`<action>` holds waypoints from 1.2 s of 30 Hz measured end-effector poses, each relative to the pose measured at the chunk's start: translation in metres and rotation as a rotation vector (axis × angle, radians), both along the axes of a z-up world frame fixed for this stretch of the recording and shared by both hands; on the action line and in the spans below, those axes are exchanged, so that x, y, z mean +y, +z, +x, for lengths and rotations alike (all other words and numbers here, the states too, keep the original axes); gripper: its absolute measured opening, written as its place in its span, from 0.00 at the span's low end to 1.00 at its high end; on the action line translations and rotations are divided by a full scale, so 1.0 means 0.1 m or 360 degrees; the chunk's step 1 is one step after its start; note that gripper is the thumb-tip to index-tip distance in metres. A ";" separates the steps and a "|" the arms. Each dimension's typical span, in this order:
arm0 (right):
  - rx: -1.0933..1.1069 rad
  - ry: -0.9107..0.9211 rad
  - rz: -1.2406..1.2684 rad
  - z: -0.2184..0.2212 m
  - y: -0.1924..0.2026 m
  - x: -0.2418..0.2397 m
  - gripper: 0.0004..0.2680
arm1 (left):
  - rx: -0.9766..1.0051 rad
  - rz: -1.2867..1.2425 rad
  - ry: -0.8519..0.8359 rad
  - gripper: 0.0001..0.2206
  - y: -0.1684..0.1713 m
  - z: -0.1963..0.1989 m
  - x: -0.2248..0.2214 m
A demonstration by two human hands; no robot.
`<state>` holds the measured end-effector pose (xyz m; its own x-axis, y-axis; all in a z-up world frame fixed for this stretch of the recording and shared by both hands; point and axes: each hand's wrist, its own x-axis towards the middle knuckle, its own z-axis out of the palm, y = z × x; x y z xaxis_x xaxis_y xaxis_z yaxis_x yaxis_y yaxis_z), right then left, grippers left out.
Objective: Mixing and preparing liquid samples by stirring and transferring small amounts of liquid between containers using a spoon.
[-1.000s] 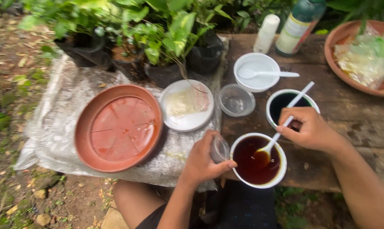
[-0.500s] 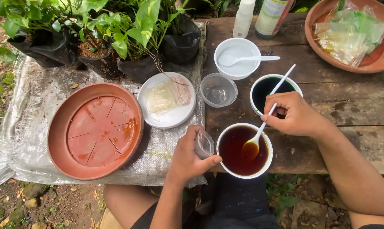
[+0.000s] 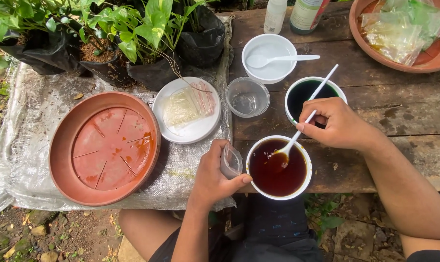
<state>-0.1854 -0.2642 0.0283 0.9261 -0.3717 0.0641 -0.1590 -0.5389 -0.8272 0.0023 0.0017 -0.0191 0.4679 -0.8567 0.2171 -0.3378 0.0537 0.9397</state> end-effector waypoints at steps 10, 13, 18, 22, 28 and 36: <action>0.0016 0.0150 0.0079 0.09 0.08 0.13 0.03 | -0.0007 -0.0044 -0.0015 0.33 0.06 -0.01 -0.03; 0.0025 0.0108 0.0012 0.06 0.03 0.08 0.03 | -0.0011 -0.0058 -0.0003 0.33 0.08 0.00 -0.03; 0.0006 0.0014 -0.0034 -0.02 0.00 0.00 0.04 | -0.0014 -0.0056 -0.0010 0.33 -0.01 0.02 0.00; -0.0024 0.0060 -0.0014 0.03 0.02 0.03 0.03 | -0.0019 -0.0050 -0.0021 0.33 -0.03 0.02 0.00; 0.0004 0.0163 0.0077 0.11 0.12 0.15 0.03 | -0.0019 -0.0044 -0.0030 0.34 -0.02 0.00 -0.01; -0.0116 0.0031 -0.0101 0.04 -0.01 0.00 0.06 | -0.0009 -0.0039 -0.0036 0.33 -0.05 0.01 -0.01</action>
<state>-0.1809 -0.2645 0.0276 0.9251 -0.3470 0.1541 -0.0890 -0.5928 -0.8004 0.0033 0.0009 -0.0245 0.4474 -0.8613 0.2409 -0.3416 0.0843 0.9360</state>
